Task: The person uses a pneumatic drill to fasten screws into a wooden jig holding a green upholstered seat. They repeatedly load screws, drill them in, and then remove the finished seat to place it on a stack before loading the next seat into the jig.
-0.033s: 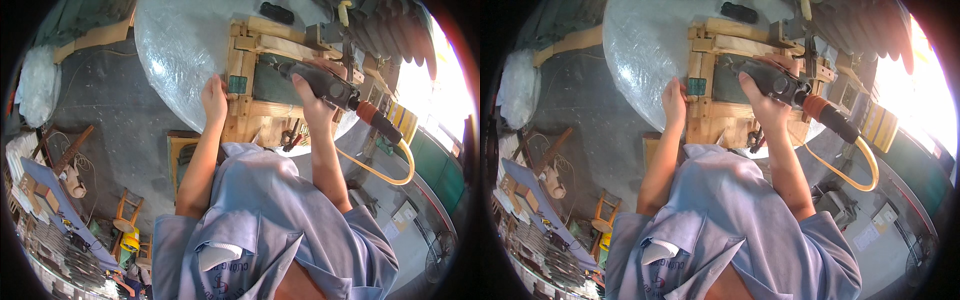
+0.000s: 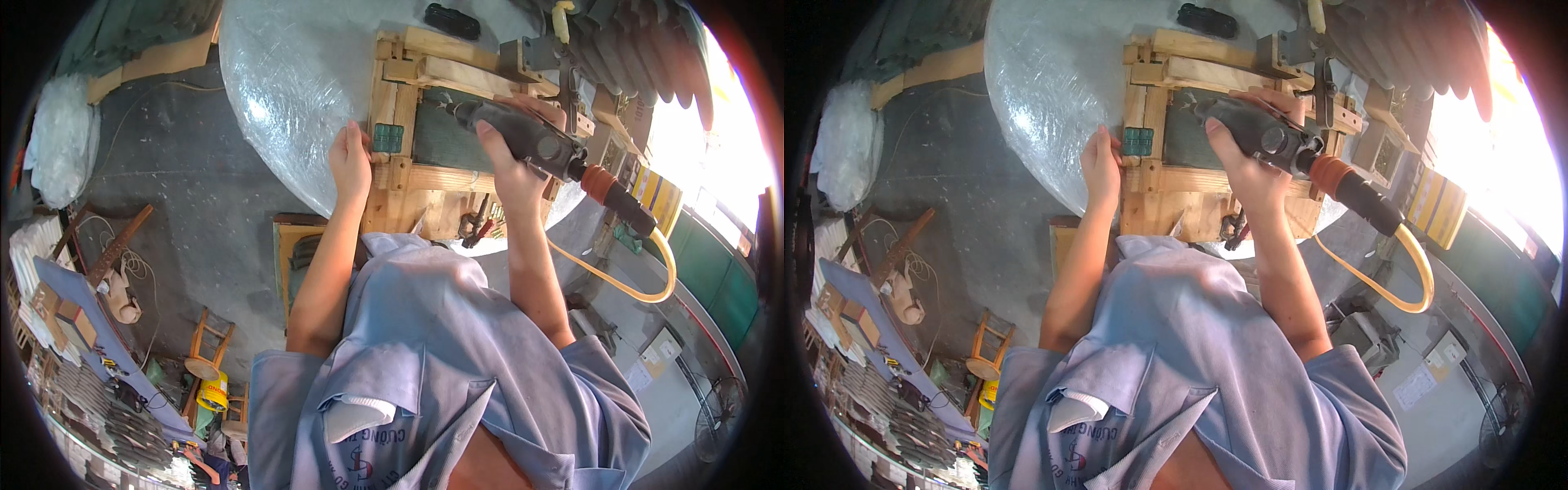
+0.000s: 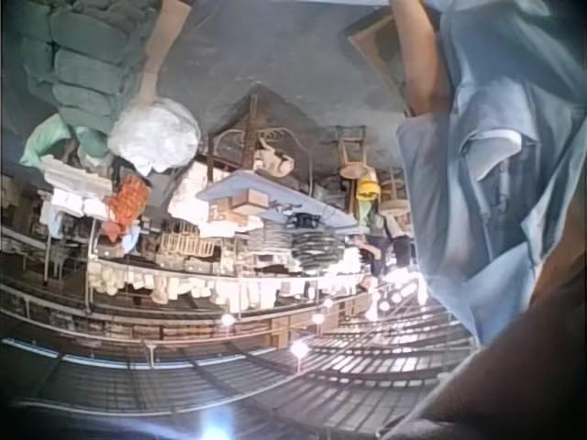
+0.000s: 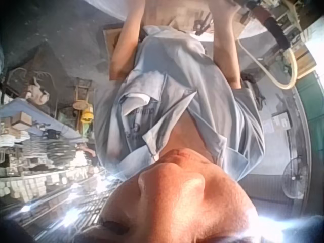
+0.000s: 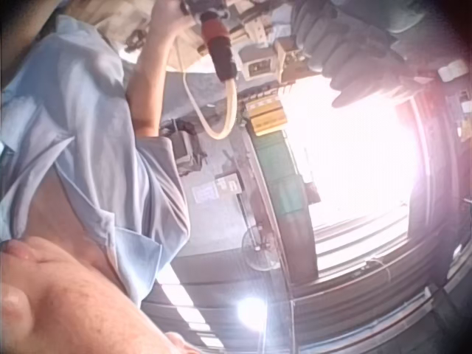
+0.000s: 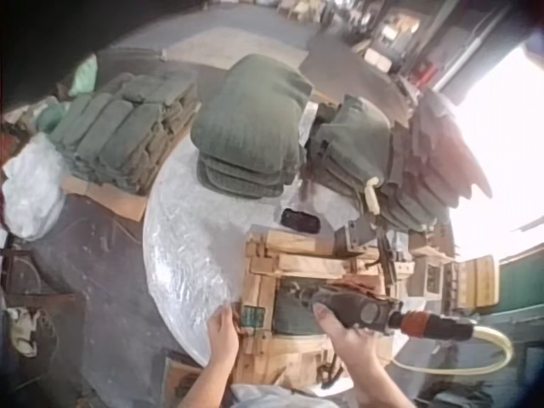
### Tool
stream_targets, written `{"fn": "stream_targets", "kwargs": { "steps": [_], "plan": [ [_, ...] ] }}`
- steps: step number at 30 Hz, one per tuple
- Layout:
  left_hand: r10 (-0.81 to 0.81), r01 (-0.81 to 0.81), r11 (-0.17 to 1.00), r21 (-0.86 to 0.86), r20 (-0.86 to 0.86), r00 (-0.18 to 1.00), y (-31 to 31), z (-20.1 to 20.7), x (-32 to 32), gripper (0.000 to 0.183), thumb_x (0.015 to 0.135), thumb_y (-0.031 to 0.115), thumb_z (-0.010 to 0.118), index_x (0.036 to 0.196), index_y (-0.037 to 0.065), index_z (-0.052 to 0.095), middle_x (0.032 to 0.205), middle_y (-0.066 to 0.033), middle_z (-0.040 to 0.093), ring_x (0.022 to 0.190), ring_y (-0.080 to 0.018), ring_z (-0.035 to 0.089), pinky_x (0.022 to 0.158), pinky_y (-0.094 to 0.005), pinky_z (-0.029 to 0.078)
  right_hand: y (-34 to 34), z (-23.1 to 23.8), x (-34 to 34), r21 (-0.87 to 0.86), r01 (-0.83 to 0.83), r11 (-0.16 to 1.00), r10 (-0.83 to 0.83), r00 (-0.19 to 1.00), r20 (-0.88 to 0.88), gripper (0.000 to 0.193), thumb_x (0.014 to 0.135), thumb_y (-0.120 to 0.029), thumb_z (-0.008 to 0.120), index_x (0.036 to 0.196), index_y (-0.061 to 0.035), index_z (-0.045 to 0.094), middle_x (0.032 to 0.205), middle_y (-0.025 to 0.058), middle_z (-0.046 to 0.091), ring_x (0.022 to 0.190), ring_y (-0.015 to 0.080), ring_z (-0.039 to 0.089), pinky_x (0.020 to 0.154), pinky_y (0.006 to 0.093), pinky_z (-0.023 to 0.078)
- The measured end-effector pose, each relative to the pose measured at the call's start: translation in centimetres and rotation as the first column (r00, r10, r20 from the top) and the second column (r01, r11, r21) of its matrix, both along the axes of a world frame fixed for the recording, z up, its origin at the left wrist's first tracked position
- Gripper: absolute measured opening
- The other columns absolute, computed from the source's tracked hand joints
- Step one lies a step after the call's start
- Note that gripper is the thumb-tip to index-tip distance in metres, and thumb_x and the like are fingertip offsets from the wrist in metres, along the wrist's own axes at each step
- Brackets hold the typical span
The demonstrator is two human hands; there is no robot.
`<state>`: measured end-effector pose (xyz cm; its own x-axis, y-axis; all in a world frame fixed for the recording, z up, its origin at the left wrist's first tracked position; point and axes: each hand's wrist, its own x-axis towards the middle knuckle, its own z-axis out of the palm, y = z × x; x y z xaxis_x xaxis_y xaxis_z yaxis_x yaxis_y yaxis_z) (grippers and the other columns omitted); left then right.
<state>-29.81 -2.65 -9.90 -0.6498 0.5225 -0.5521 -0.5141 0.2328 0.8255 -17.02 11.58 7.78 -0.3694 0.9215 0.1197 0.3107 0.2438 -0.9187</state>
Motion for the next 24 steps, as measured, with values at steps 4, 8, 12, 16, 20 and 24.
{"fn": "stream_targets", "kwargs": {
  "steps": [4,8,12,16,20,24],
  "plan": [
    [0.026,-0.027,0.999,0.023,0.047,0.999,0.2,0.4,0.1,0.052,0.113,0.044,0.052,0.077,0.006,0.056,0.062,0.0044,0.044,0.057,-0.0053,0.042,0.053,-0.0254,0.033,-0.1,-0.7,0.2,0.090,-0.023,0.996,0.020,0.999,0.032,0.053,0.079,-0.006,0.087,0.121,-0.0043,0.054,0.110,0.0109,0.069,0.102,0.0189,0.068,0.092,0.0333,0.056],
    [0.004,-0.005,0.999,0.038,0.016,1.000,0.4,-0.8,-0.2,0.051,0.113,0.042,0.052,0.076,0.006,0.056,0.063,0.0042,0.043,0.058,-0.0049,0.040,0.053,-0.0259,0.031,-0.3,-0.3,-0.5,0.085,-0.043,0.995,0.038,0.998,0.055,0.054,0.080,0.000,0.085,0.124,-0.0019,0.053,0.113,0.0152,0.071,0.104,0.0206,0.070,0.097,0.0343,0.055],
    [-0.012,0.014,1.000,0.013,-0.111,0.994,0.6,-1.4,0.2,0.052,0.112,0.042,0.052,0.077,0.005,0.056,0.067,0.0023,0.045,0.063,-0.0082,0.042,0.058,-0.0293,0.034,-0.2,0.7,-2.0,0.027,-0.050,0.998,0.045,0.987,0.157,0.048,0.079,-0.002,0.085,0.118,-0.0037,0.057,0.107,0.0118,0.071,0.100,0.0175,0.070,0.092,0.0332,0.057],
    [-0.029,0.016,0.997,-0.080,-0.169,0.985,1.3,-0.7,0.4,0.052,0.111,0.044,0.053,0.081,0.002,0.058,0.070,-0.0019,0.049,0.070,-0.0141,0.048,0.065,-0.0337,0.039,0.2,0.1,-3.3,0.032,-0.128,0.991,0.122,0.981,0.148,0.040,0.076,-0.009,0.085,0.109,-0.0059,0.062,0.094,0.0056,0.069,0.088,0.0142,0.068,0.080,0.0324,0.057],
    [-0.132,0.063,0.978,-0.197,-0.362,0.923,1.9,0.6,0.3,0.042,0.109,0.040,0.056,0.093,0.002,0.063,0.079,-0.0100,0.061,0.076,-0.0241,0.060,0.073,-0.0397,0.048,1.2,-0.8,-3.4,0.033,-0.102,0.994,0.100,0.994,0.054,0.041,0.075,-0.011,0.085,0.109,-0.0053,0.062,0.096,0.0059,0.071,0.088,0.0125,0.068,0.080,0.0321,0.056],
    [-0.280,0.167,0.954,-0.249,-0.535,0.797,2.3,2.7,0.4,0.039,0.105,0.036,0.060,0.120,0.001,0.062,0.116,-0.0205,0.066,0.103,-0.0384,0.066,0.090,-0.0487,0.052,1.7,-0.8,1.3,-0.035,0.004,0.999,-0.003,1.000,0.021,0.049,0.077,-0.009,0.087,0.119,-0.0045,0.061,0.107,0.0060,0.073,0.099,0.0138,0.069,0.088,0.0320,0.056]
  ]
}}
